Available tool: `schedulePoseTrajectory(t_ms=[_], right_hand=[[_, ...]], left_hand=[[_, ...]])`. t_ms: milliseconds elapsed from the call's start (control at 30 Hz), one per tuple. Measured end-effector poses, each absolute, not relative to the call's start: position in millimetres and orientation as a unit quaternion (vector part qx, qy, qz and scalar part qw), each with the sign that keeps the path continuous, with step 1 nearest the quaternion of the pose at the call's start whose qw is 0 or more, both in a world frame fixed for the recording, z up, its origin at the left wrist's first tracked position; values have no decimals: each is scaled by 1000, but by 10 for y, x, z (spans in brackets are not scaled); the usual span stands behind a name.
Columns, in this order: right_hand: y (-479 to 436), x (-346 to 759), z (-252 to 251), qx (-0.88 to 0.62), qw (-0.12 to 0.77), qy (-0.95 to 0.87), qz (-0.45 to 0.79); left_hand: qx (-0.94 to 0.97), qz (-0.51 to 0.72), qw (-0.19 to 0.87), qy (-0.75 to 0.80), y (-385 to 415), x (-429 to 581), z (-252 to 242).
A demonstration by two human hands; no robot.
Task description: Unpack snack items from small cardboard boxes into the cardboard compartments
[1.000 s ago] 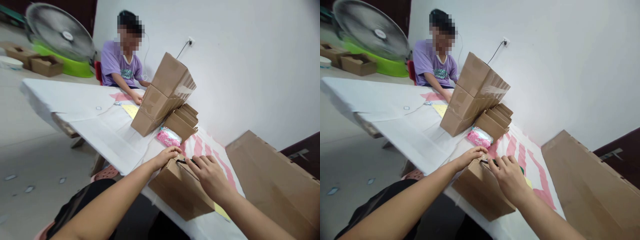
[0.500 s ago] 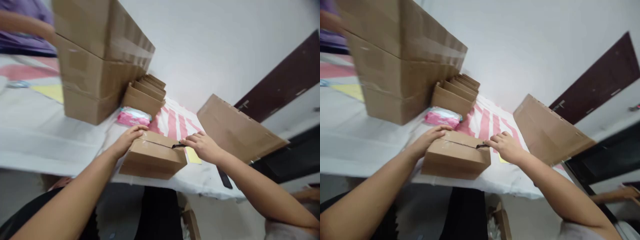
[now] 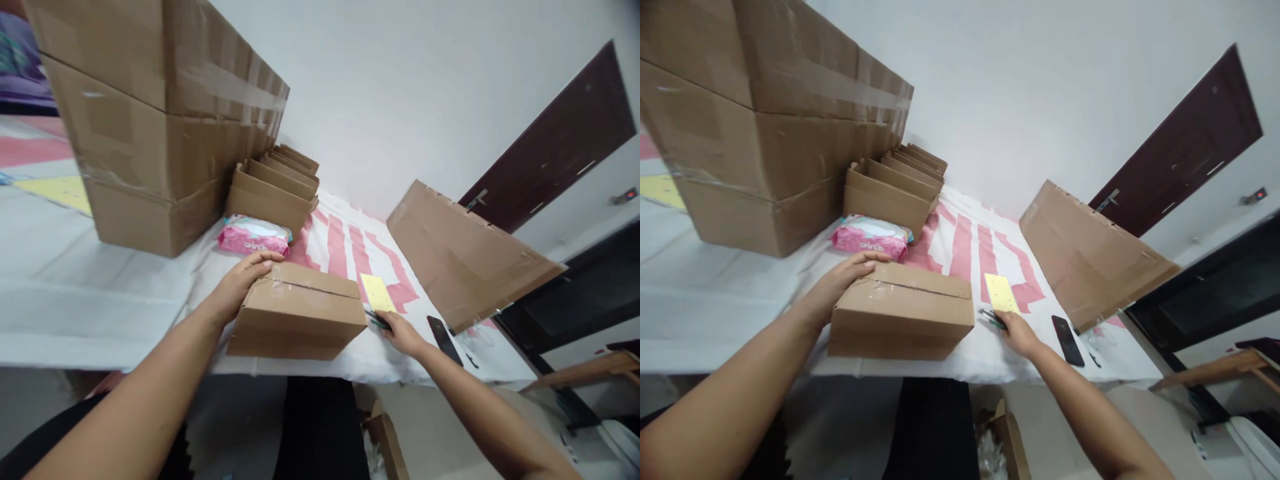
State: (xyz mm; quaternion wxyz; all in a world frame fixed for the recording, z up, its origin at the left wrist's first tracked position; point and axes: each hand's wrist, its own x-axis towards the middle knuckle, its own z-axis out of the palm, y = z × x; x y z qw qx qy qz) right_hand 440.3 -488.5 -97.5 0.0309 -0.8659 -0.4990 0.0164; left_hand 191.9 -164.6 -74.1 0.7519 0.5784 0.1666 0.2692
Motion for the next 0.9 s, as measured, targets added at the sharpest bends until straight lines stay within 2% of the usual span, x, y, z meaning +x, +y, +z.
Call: schedulePoseTrajectory(t_ms=[100, 200, 267, 400, 500, 667, 800, 900], right_hand=[[-4890, 4327, -1203, -869, 29, -495, 9], [-4876, 4369, -1150, -865, 32, -501, 0], [-4799, 4426, -993, -857, 64, -510, -40], [-4400, 4312, -512, -802, 193, -543, -159], [-3982, 3918, -164, -723, 235, -625, -175], [-3318, 3229, 42, -586, 195, -776, -126], [-2955, 3030, -23, -534, 138, -829, -95], [-2838, 3002, -49, -522, 137, -837, -92]], left_hand=[[572, 273, 756, 165, -1637, 1919, -760], [556, 271, 769, 162, -1643, 1920, -764], [548, 274, 775, 154, -1648, 1924, -768], [534, 289, 783, 135, -1642, 1940, -788], [530, 296, 784, 131, -1631, 1950, -804], [522, 296, 792, 112, -1618, 1960, -835], [527, 310, 786, 90, -1607, 1968, -859], [521, 311, 791, 76, -1602, 1970, -873]])
